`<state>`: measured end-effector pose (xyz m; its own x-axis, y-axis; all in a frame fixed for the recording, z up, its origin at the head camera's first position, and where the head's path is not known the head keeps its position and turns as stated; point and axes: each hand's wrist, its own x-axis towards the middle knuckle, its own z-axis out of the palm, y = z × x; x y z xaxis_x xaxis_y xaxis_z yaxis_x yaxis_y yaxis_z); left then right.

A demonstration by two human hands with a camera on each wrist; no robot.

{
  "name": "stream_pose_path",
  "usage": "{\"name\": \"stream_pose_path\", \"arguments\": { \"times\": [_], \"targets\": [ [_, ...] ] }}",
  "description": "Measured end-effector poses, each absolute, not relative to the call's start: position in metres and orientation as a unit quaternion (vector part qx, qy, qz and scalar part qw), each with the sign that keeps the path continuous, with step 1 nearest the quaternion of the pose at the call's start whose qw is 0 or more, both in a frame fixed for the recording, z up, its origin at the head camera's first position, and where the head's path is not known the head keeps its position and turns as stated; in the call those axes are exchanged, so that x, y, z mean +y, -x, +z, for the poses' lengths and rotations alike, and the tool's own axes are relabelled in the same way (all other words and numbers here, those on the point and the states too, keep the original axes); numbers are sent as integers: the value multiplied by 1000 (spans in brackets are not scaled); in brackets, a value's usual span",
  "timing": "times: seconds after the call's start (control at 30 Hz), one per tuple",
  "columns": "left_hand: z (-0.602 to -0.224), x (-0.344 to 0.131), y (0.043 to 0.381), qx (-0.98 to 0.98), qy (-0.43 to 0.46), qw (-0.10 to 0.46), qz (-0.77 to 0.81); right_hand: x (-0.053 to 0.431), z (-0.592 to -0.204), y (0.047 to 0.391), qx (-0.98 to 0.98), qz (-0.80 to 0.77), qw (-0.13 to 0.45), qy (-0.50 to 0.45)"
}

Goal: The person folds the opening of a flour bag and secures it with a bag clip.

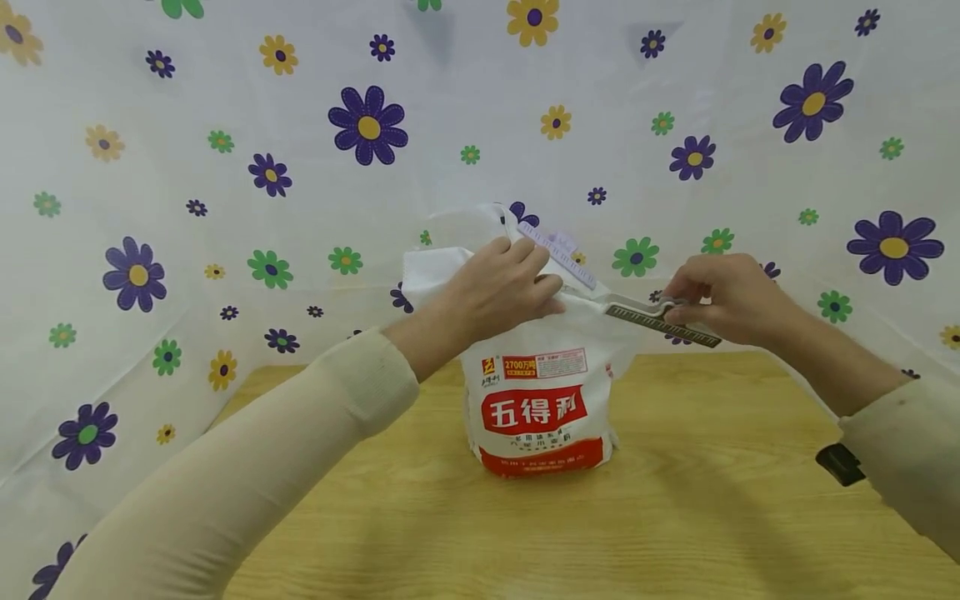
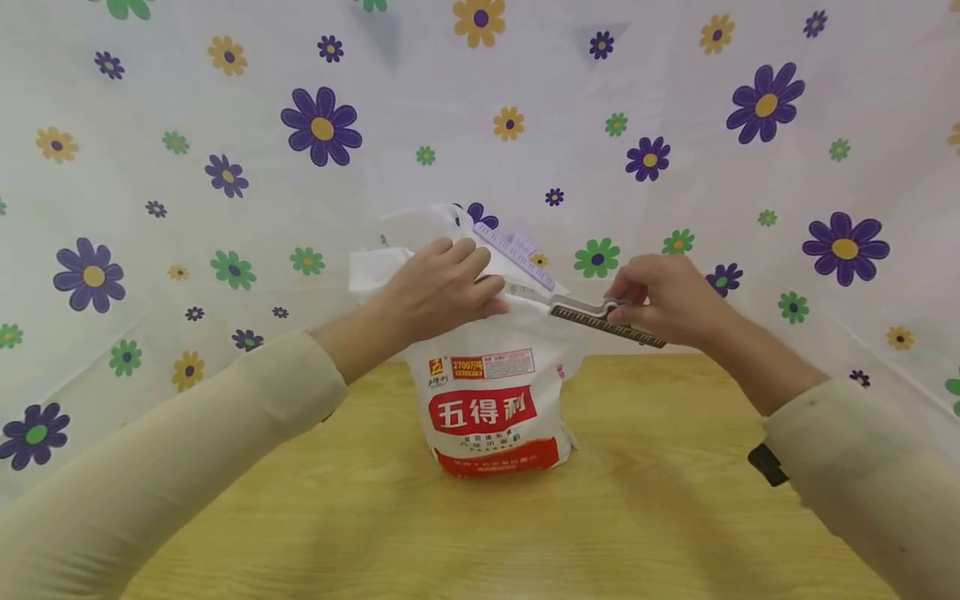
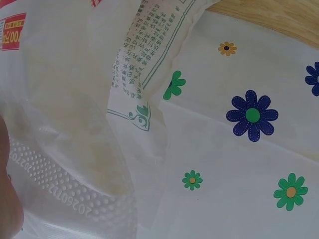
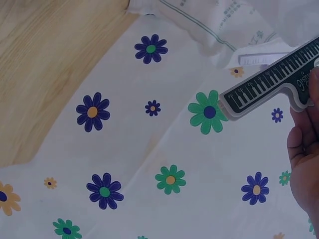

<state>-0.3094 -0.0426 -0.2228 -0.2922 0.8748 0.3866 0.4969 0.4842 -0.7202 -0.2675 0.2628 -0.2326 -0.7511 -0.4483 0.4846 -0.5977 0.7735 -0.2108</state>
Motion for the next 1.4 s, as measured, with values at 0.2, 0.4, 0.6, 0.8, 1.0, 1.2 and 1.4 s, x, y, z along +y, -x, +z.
{"name": "stream_pose_path", "arguments": {
  "times": [0.2,0.4,0.6,0.8,1.0,1.2,1.4],
  "targets": [
    [-223,-44,309,-767,443,392,248,253,-236,268,-912,179,213,-301],
    [-223,-43,309,-765,427,394,278,240,-237,270,-903,191,228,-309],
    [-224,-43,309,-765,423,394,286,225,-233,270,-909,189,211,-307],
    [-224,-41,311,-766,427,391,278,212,-231,273,-912,193,204,-298],
    [-224,-41,310,-768,426,387,281,202,-228,279,-900,197,218,-321],
    [-222,-42,309,-768,434,392,261,191,-222,279,-895,210,222,-325],
    [-220,-44,310,-763,442,405,241,185,-219,281,-896,217,216,-322]
  ]
}}
